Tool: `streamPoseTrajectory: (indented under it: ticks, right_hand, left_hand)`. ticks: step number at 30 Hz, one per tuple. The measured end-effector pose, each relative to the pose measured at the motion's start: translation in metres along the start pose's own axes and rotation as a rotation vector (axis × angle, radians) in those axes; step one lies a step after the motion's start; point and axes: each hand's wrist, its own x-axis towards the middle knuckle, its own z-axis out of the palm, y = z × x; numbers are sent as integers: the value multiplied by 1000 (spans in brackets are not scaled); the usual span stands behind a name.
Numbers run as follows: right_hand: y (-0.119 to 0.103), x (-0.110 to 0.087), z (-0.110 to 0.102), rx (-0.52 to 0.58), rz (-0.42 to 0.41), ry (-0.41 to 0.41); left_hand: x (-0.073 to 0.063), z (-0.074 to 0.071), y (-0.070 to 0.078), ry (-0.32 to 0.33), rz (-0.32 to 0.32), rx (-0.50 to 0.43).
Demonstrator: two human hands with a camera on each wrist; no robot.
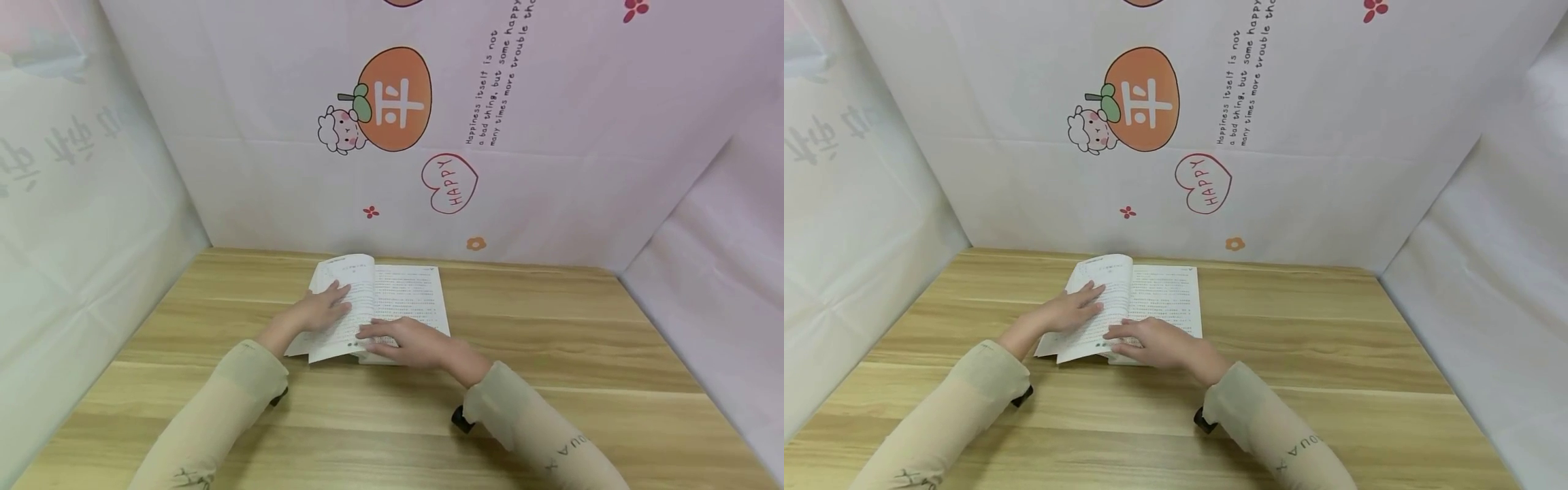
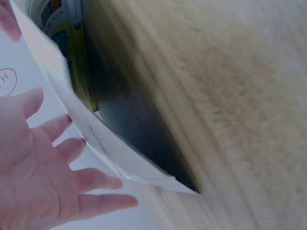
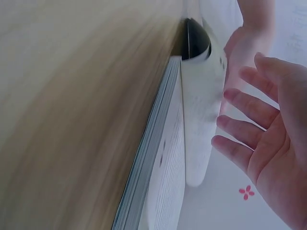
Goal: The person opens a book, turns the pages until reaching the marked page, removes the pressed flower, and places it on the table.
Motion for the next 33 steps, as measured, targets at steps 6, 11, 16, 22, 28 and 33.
streamPoseTrajectory:
  ticks: [6,11,16,22,28,33]
  right_hand:
    - [10,-12,-8,-31,56,16]
    - [17,-23,-12,-54,82,10]
    - [29,-35,-15,-66,139,0]
    - [39,-48,-19,-93,292,-27]
    - [45,-55,-23,-128,307,-57]
    - [48,-57,-25,-132,312,-96]
  left_hand:
    - [1,-2,1,14,-47,16]
    - [0,1,0,-42,-78,-26]
    - [1,3,0,-79,-95,-46]
    - [2,3,-1,-112,-97,-21]
    - [1,1,0,-104,-122,-38]
    - [0,0,0,-117,-132,-65]
